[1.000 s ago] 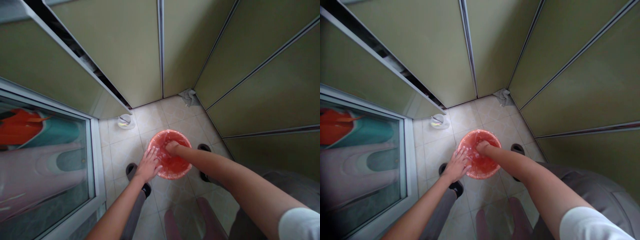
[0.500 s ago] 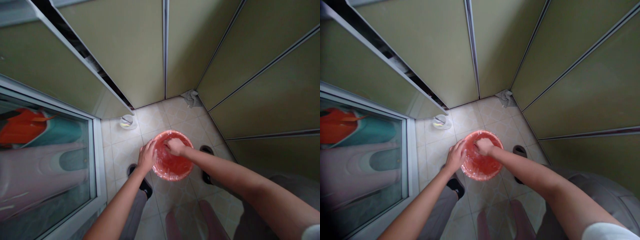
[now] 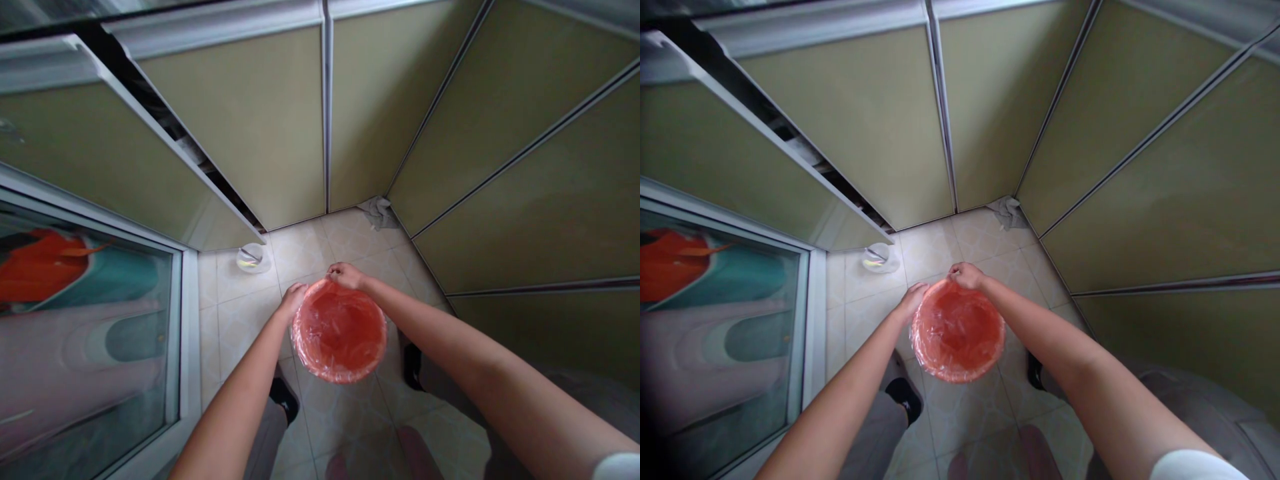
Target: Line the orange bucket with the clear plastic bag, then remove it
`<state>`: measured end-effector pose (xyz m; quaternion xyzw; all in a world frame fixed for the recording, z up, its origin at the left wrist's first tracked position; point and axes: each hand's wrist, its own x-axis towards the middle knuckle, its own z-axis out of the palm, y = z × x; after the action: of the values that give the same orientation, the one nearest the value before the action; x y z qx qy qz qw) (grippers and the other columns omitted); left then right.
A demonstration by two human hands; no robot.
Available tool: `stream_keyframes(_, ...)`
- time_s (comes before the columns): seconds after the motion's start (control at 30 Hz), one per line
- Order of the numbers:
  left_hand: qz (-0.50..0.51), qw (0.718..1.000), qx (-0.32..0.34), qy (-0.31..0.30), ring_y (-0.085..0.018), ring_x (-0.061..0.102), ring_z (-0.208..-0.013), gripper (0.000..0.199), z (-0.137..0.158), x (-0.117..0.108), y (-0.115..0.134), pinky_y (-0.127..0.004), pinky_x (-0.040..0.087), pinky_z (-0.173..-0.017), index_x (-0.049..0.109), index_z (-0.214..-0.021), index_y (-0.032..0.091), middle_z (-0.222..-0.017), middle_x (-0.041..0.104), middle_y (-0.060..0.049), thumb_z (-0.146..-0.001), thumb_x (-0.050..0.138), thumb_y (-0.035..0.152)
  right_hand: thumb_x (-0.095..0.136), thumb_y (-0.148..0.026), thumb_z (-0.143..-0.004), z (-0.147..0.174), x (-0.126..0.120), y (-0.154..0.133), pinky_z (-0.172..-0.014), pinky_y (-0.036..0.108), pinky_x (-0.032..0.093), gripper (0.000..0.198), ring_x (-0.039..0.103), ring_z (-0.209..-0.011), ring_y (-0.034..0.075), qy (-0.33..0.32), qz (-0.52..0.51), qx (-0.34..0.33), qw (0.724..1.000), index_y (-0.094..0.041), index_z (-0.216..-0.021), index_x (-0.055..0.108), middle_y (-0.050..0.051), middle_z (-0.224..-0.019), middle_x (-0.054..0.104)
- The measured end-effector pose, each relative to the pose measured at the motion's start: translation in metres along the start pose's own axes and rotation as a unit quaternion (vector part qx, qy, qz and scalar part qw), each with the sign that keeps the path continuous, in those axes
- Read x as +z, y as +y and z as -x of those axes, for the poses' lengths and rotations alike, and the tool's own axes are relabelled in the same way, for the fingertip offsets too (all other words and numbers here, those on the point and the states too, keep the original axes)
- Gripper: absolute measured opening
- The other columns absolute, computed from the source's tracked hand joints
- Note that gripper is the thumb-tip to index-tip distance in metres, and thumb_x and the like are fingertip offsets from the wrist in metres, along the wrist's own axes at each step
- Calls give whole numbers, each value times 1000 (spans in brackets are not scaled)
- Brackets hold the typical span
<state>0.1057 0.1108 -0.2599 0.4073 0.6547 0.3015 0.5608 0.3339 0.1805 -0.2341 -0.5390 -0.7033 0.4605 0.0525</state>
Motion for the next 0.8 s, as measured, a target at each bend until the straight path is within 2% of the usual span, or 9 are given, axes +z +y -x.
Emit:
stream_keyframes(0.17,49,997,-53,6,-18,63,-64,33,-6,5,-1,-30,50,-64,64,-77,19,-68,67,-1,-72,74,50,58,-27,-95,-9,3,-1,-67,20,42,24,61,-76,13,2,-44,15,999,-12,-95,78,3,-85,73)
stream_keyframes(0.27,13,997,-63,42,-21,67,-69,27,-8,7,2,-33,53,-69,66,-77,19,-71,70,-4,-76,72,44,56,-27,-98,-11,1,-6,-67,21,43,26,61,-75,14,-5,-49,36,998,-11,-95,77,4,-85,73)
stream_keyframes(0.33,-7,996,-61,72,-24,70,-81,20,-5,6,7,-36,55,-79,68,-81,18,-82,74,-8,-79,70,38,53,-27,-101,-9,-2,-10,-70,23,44,29,63,-79,16,-5,-19,58,998,-11,-99,77,7,-90,75)
stream_keyframes(0.4,-52,991,-27,124,-27,70,-100,17,5,1,14,-40,53,-94,71,-92,18,-100,75,-11,-83,69,33,52,-29,-103,-1,-5,-16,-79,27,47,30,65,-92,20,37,39,64,997,-13,-106,77,11,-104,76)
stream_keyframes(0.47,-146,972,67,170,-28,65,-116,22,20,-4,22,-42,48,-106,72,-107,20,-117,72,-12,-89,66,32,54,-33,-103,13,-7,-21,-93,32,46,32,63,-110,25,114,99,31,988,-16,-121,74,14,-126,71)
stream_keyframes(0.53,-253,936,183,163,-27,63,-121,29,38,-6,30,-41,46,-110,71,-120,22,-125,70,-12,-95,63,32,56,-38,-103,31,-7,-25,-104,37,42,39,56,-125,28,171,144,-33,974,-20,-135,68,14,-143,62)
stream_keyframes(0.6,-325,904,252,114,-25,66,-118,33,53,-3,37,-38,49,-107,70,-129,23,-125,71,-11,-97,62,33,59,-41,-102,48,-4,-28,-108,40,39,44,51,-129,29,166,182,-98,964,-21,-141,64,15,-146,58)
stream_keyframes(0.7,-382,883,262,80,-25,68,-113,36,61,6,41,-35,52,-101,70,-131,24,-121,72,-10,-97,66,31,62,-40,-101,61,4,-32,-106,42,39,41,52,-123,29,106,239,-164,951,-20,-137,67,15,-135,63)
stream_keyframes(0.8,-394,884,232,95,-23,69,-107,30,57,13,41,-33,53,-97,75,-125,23,-116,74,-9,-97,65,25,54,-31,-106,57,10,-35,-102,40,39,32,53,-118,28,86,274,-165,943,-20,-130,71,14,-124,67)
